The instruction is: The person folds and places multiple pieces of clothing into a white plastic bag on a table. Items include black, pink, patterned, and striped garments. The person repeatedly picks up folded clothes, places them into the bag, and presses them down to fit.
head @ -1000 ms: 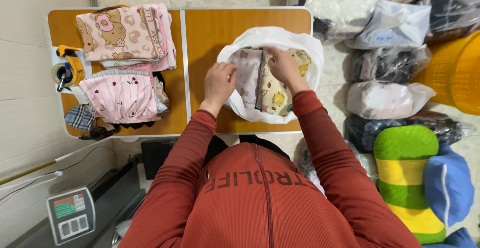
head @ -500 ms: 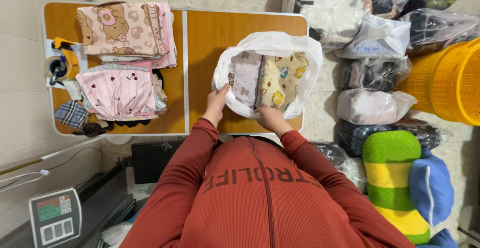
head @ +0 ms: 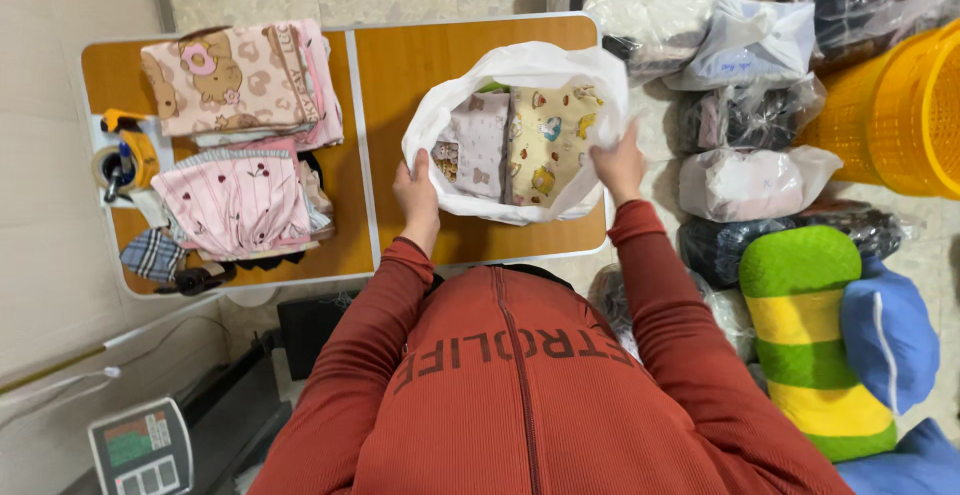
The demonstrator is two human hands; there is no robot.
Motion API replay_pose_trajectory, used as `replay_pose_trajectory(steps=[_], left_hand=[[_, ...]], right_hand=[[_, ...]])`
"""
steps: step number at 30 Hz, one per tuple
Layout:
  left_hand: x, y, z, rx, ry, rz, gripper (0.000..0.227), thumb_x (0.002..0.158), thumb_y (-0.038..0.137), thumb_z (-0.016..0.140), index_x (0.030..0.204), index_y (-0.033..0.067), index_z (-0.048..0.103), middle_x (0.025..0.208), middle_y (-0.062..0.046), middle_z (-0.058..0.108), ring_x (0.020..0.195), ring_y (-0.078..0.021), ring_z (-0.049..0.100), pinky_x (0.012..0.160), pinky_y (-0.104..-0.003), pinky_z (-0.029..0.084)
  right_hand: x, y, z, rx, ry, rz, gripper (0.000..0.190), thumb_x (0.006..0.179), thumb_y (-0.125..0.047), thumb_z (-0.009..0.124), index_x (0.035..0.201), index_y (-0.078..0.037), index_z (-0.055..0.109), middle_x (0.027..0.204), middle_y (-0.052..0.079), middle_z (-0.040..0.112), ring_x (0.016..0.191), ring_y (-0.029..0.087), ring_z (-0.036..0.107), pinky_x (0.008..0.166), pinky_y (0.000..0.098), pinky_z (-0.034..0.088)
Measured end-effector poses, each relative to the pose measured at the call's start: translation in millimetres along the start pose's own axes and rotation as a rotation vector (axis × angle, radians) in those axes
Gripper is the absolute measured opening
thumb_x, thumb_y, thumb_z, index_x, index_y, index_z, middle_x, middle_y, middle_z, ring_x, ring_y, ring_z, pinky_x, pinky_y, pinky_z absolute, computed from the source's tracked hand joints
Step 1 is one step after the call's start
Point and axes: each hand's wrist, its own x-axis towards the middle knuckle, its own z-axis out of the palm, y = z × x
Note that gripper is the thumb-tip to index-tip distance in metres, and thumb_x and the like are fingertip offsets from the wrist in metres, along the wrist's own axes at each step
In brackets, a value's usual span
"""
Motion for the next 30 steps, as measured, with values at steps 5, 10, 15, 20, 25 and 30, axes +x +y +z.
replay_pose_trajectory(steps=[5,10,15,20,25,30], left_hand=[[18,25,-5,0.047,-0.047,0.126,0.036,0.1,0.03,0.065,0.111,-0.0036,0.069,0.099,-0.011,0.074,0.088,-0.0174,0.064,0.083,-0.034,0.051],[43,44,-19,0.202,-0.079,0.188,0.035,0.1,0.03,0.067,0.104,-0.0045,0.07,0.094,-0.015,0.073,0.084,-0.0196,0.062,0.08,-0.035,0.051],[58,61,-33,0.571,-0.183,0.104,0.052,0.092,0.041,0.072,0.12,-0.0021,0.065,0.109,-0.019,0.073,0.098,-0.03,0.068,0.088,-0.041,0.052],[68,82,-18,1.009,0.038,0.587,0.103,0.073,0.058,0.088,0.143,-0.0021,0.042,0.135,-0.03,0.061,0.123,-0.0484,0.055,0.105,-0.063,0.037],[76,109,14,1.128,-0.115,0.389,0.055,0.087,0.048,0.074,0.123,0.0074,0.066,0.11,-0.018,0.073,0.117,-0.0374,0.06,0.119,-0.063,0.017],[89,131,14,1.034,-0.002,0.512,0.028,0.104,0.037,0.064,0.105,0.0118,0.076,0.095,-0.015,0.076,0.097,-0.0333,0.069,0.113,-0.051,0.036]], right_hand=[[4,71,-11,0.18,-0.003,0.106,0.035,0.088,-0.026,0.069,0.111,-0.001,0.076,0.089,0.014,0.075,0.083,0.025,0.071,0.076,0.0385,0.054],[-36,103,-32,0.397,-0.06,0.203,0.029,0.086,-0.019,0.067,0.105,0.001,0.075,0.088,0.011,0.075,0.077,0.015,0.066,0.07,0.0316,0.052],[-57,56,-28,0.336,-0.111,0.118,0.063,0.072,-0.027,0.077,0.127,0.0,0.061,0.106,0.014,0.072,0.083,0.023,0.07,0.077,0.035,0.057],[-25,-2,-30,-0.008,-0.011,-0.003,0.105,0.064,-0.054,0.09,0.147,-0.005,0.049,0.123,0.024,0.067,0.117,0.039,0.061,0.108,0.0574,0.034],[29,-31,-18,-0.296,0.028,-0.119,0.039,0.085,-0.043,0.075,0.11,-0.013,0.079,0.101,0.016,0.077,0.11,0.037,0.066,0.123,0.065,0.008],[54,-35,-24,-0.203,0.152,-0.197,0.028,0.092,-0.036,0.072,0.105,-0.013,0.079,0.09,0.014,0.075,0.091,0.035,0.07,0.125,0.06,0.018]])
